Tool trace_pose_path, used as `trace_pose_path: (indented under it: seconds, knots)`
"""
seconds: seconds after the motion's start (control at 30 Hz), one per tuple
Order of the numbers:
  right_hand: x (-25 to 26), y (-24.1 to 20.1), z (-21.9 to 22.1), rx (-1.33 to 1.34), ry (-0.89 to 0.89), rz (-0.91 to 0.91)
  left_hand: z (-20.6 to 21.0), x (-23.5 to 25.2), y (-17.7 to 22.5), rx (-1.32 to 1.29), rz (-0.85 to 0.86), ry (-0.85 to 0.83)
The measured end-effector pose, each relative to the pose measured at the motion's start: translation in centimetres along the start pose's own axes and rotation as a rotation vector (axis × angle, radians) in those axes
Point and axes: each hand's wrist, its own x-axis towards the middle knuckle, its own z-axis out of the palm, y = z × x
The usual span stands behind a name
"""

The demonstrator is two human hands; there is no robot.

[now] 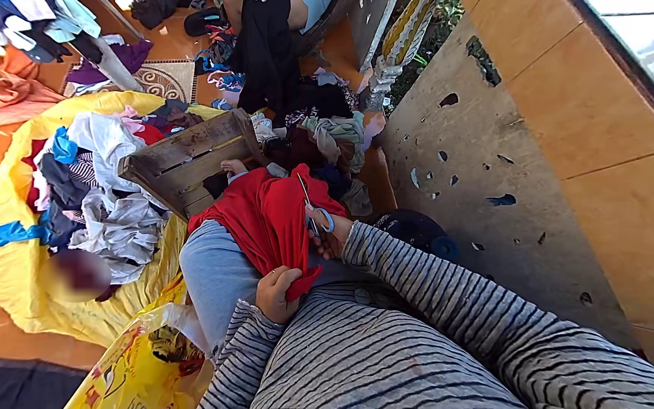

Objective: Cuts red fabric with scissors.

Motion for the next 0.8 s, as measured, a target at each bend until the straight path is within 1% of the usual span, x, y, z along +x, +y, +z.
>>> trace_pose_path:
  seconds: [0.1, 0.27, 0.37, 0.47, 0.57, 0.67, 0.8]
  knots:
    - [0.2, -0.1, 0.1, -0.017, 0.035, 0.0, 0.1, 0.0, -0.1, 0.0, 0.0, 0.002]
    - [-0.8, 0.9, 0.5, -0.17, 0.156, -0.057, -0.1, 0.0, 0.0, 0.009, 0.001, 0.005]
    - [-1.5, 1.9, 0.6, -0.209, 0.209, -0.083, -0.1, -0.1, 0.0, 0.012, 0.013, 0.011]
    - [-2.0, 2.6, 0.4, -0.205, 0.193, -0.083, -0.2, -0.1, 0.1, 0.018, 0.021, 0.013]
    - [-1.7, 2.3, 0.1, -0.094, 0.128, -0.043, -0.1, -0.1, 0.0, 0.009, 0.025, 0.019]
    - [-1.1, 1.0, 0.1, -0.006, 0.096, -0.028, 0.0, -0.1, -0.1, 0.011, 0.026, 0.02]
    - [-0.1, -0.6, 0.3, -0.02, 0.118, 0.005, 0.0, -0.2, -0.1, 0.012, 0.032, 0.019]
